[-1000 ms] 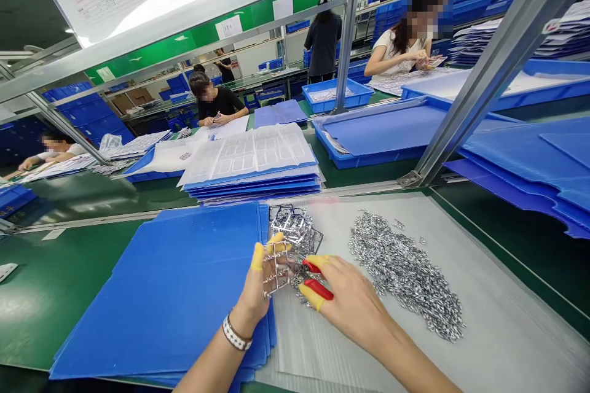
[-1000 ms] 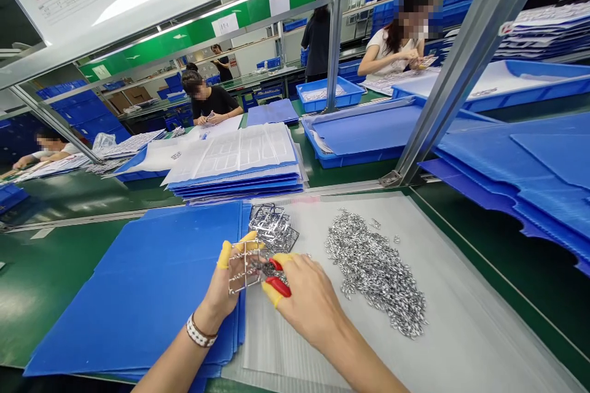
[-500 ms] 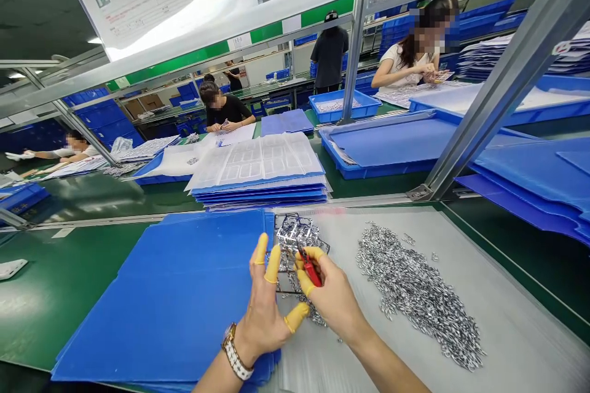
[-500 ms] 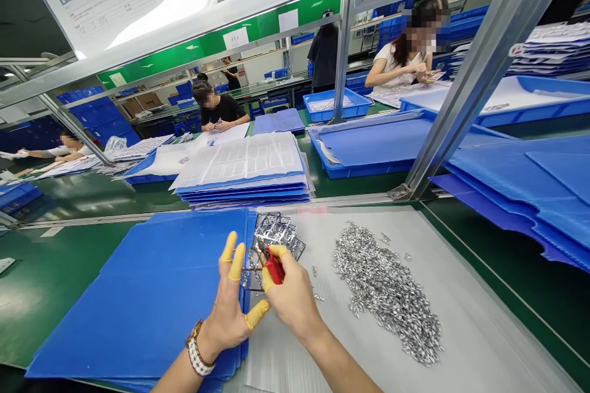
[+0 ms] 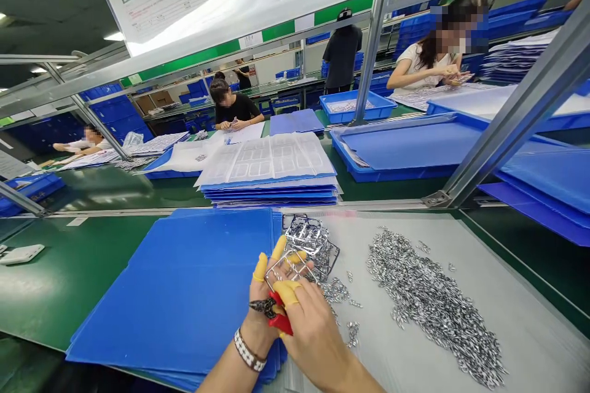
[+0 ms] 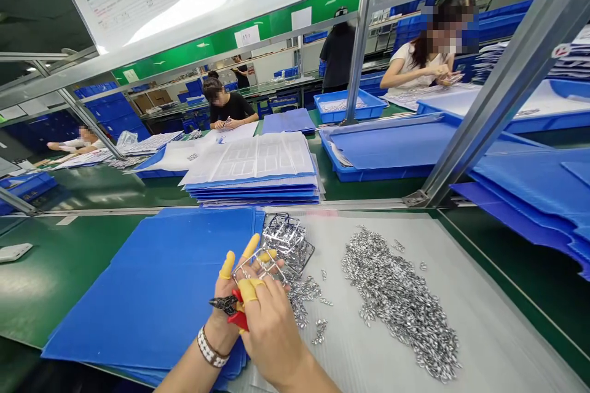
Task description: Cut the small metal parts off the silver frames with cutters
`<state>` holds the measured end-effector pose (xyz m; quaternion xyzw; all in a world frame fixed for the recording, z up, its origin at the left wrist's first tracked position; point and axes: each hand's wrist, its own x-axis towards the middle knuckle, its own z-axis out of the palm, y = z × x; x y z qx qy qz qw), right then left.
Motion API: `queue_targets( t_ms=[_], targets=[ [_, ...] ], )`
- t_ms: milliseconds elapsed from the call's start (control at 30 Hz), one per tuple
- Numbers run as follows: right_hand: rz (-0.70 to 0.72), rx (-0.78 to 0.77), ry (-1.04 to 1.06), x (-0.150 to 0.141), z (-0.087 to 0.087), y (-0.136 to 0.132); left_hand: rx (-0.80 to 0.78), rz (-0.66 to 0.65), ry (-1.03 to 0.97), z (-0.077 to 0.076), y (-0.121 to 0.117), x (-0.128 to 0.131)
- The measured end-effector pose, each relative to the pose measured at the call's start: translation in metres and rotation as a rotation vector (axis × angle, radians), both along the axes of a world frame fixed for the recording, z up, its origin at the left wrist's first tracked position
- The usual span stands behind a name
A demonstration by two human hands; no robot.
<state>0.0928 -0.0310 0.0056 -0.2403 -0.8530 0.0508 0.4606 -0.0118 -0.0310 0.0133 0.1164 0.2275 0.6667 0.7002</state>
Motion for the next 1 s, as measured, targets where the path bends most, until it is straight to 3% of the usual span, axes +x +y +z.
queue_targets(
  t_ms=[167,300,600,800,1000],
  targets=[
    [-0.074,-0.154,-0.098,0.025,0.006,0.014,-0.040,-0.015,-0.110,0.003,0.005,-0.004],
    [-0.206,-0.168,-0.278,0.036,0.009,0.027,-0.064,-0.025,-0.121,0.007,0.007,-0.001],
    [-0.273,-0.259,-0.455,0.025,0.016,0.030,-0.086,0.061,0.056,0.002,0.012,0.005],
    [-0.290,-0.253,-0.504,0.022,0.017,0.030,-0.095,0.104,0.152,-0.009,0.011,0.000],
    [-0.308,-0.260,-0.560,0.022,0.019,0.031,-0.081,0.127,0.203,-0.011,0.011,0.000]
  ],
)
